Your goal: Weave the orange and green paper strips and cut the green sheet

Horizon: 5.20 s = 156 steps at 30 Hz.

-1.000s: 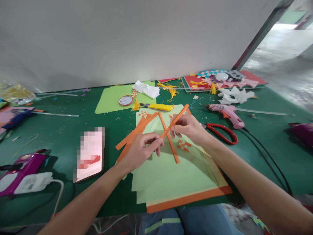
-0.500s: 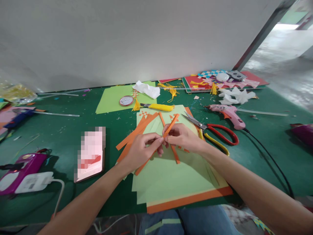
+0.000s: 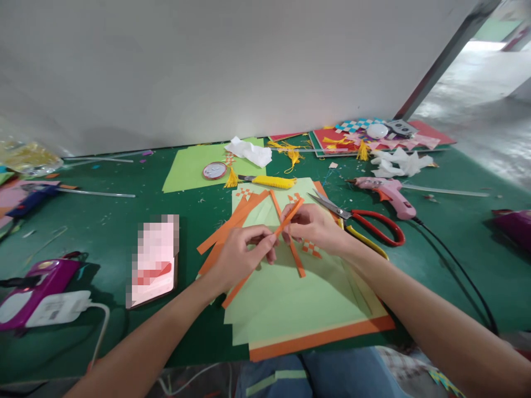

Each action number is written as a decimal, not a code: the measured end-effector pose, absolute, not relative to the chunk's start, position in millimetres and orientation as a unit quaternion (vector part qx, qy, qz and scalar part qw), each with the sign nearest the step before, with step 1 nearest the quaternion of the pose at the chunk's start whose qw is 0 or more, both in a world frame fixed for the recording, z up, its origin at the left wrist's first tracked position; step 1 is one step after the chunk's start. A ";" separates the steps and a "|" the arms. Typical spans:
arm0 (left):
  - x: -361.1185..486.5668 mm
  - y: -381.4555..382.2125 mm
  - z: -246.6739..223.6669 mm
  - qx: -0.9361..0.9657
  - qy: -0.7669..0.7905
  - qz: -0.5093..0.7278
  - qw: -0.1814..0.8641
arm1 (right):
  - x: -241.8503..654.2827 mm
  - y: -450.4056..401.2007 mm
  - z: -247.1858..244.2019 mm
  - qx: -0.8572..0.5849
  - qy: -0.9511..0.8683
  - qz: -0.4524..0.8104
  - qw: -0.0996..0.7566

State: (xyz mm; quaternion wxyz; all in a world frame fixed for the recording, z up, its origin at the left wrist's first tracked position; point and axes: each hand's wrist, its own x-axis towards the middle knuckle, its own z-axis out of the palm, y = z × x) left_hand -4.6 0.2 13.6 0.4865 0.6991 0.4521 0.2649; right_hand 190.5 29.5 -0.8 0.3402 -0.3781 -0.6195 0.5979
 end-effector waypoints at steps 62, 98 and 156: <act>-4.3 2.7 12.4 0.721 0.458 0.261 0.449 | 191.4 29.2 1.9 -0.385 -0.648 0.575 0.318; -4.1 3.5 10.9 0.706 0.459 0.241 0.482 | 201.5 35.2 10.2 -0.435 -0.643 0.550 0.308; -0.4 3.9 15.0 0.656 0.445 0.261 0.551 | 185.0 28.1 -0.3 -0.378 -0.583 0.646 0.316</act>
